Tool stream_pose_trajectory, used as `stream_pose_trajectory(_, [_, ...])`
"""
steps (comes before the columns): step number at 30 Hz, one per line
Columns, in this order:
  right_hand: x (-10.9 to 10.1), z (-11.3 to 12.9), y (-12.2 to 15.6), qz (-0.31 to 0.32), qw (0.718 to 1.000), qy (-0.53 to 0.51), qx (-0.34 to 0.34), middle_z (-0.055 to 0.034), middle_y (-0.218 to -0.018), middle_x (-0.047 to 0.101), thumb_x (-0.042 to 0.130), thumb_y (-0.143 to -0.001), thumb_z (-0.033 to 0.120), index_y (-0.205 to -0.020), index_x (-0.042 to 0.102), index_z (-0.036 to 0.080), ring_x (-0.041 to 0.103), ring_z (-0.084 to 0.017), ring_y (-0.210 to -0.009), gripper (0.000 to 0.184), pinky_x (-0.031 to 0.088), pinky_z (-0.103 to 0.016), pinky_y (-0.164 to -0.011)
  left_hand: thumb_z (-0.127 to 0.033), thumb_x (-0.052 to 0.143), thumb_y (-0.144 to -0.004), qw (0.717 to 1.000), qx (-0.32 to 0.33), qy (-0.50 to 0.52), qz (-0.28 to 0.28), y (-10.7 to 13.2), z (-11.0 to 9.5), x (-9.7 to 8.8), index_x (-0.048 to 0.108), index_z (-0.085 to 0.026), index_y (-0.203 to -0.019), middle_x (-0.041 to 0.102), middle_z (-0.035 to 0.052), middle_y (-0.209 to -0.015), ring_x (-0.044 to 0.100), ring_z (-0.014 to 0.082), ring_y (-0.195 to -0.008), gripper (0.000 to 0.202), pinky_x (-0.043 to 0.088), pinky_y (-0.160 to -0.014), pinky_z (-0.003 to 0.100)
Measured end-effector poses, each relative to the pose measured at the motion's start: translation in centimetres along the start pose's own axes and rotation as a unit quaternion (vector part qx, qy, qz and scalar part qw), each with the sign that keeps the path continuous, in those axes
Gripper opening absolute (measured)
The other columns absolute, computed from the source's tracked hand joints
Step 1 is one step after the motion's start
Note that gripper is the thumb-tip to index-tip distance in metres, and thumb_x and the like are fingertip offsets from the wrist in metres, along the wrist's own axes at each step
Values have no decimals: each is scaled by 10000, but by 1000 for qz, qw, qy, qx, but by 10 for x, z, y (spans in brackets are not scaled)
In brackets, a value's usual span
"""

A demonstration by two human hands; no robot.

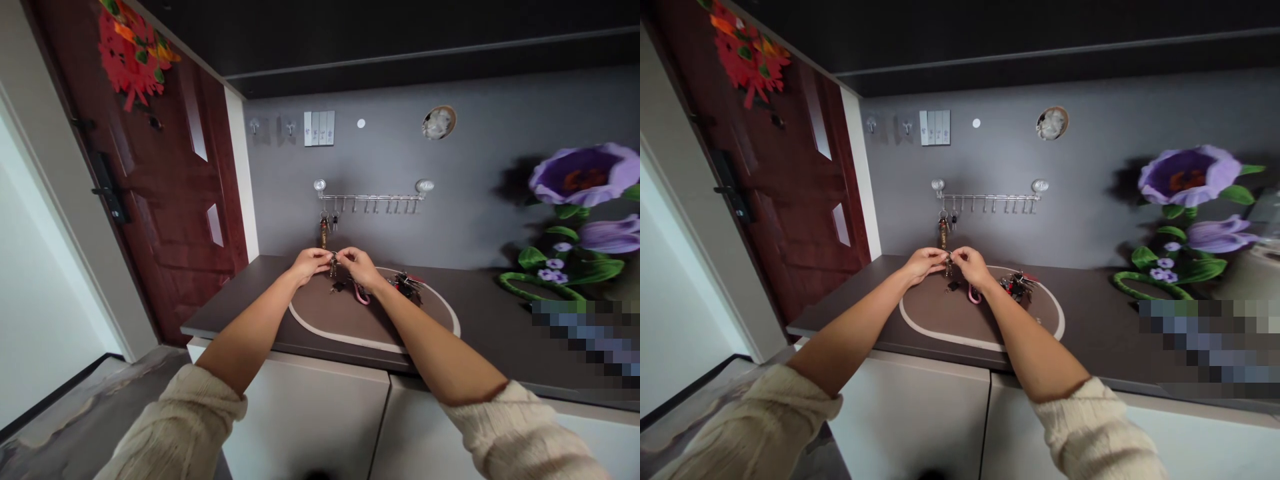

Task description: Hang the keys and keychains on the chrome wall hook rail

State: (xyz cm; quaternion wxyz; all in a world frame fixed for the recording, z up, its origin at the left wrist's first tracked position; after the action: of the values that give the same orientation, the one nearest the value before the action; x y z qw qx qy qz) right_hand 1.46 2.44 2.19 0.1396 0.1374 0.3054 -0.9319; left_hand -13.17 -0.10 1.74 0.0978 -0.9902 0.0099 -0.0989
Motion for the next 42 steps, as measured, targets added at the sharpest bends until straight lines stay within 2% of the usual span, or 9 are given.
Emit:
stream_pose_trajectory(8, [-2, 3, -1, -14, 999, 36, -29, -12, -722, 553, 479, -711, 371, -760, 523, 151, 487, -106, -655, 230, 385, -241, -654, -245, 687, -596, 1000, 18, -15, 7, -2, 3, -1, 630, -126, -797, 619, 41, -785, 560, 87, -703, 240, 443, -768, 312])
stream_pose_trajectory(13, [-8, 6, -2, -40, 994, 84, -52, -18, -740, 561, 443, -736, 376, -770, 535, 156, 488, -115, -671, 241, 377, -249, -664, -269, 667, -615, 998, 28, -53, -31, -3, 3, 0, 625, -130, -794, 620, 46, -782, 551, 83, -669, 231, 449, -667, 250])
stream_pose_trajectory(17, [-11, 4, -5, -58, 994, 76, -53, -23, -748, 569, 438, -737, 385, -771, 533, 156, 505, -122, -689, 250, 390, -258, -678, -255, 620, -661, 991, 49, -110, -51, -3, 4, 0, 617, -116, -782, 613, 41, -723, 540, 73, -608, 184, 422, -572, 202])
stream_pose_trajectory(22, [-12, 4, -12, -79, 996, -29, -4, -18, -691, 563, 478, -707, 393, -749, 505, 163, 537, -123, -660, 235, 441, -277, -680, -242, 580, -684, 976, 61, -195, -73, -7, 10, 0, 606, -114, -729, 584, 19, -603, 518, 76, -545, 139, 392, -511, 189])
stream_pose_trajectory(27, [-17, 17, -30, -105, 984, -137, 38, -24, -694, 566, 497, -707, 346, -733, 495, 163, 550, -117, -640, 185, 489, -285, -644, -242, 544, -698, 956, 95, -267, -72, -11, 17, -3, 603, -117, -690, 569, 10, -569, 489, 74, -504, 138, 383, -509, 196])
stream_pose_trajectory(36, [-22, 39, -74, -193, 963, -169, 82, -31, -680, 587, 441, -750, 180, -696, 497, 148, 562, -92, -615, 84, 517, -257, -595, -259, 516, -704, 925, 127, -352, -65, -16, 23, -4, 615, -127, -697, 579, 8, -561, 499, 88, -506, 165, 379, -533, 207])
stream_pose_trajectory(42, [-16, 40, -94, -240, 947, -174, 120, -31, -655, 566, 433, -729, 138, -654, 491, 142, 535, -82, -542, 95, 502, -242, -536, -264, 506, -700, 915, 139, -373, -63, -18, 25, -6, 618, -133, -690, 583, 13, -564, 509, 99, -511, 172, 376, -532, 215])
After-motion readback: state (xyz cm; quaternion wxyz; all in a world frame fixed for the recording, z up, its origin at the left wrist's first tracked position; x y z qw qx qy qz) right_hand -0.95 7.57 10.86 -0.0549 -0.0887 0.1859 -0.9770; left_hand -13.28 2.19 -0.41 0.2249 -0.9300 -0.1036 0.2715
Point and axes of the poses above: each hand's wrist, its own y-axis away from the middle knuckle, its own x-axis out of the palm, z = x × y, the point moved 1 cm from there along -y, towards the middle knuckle
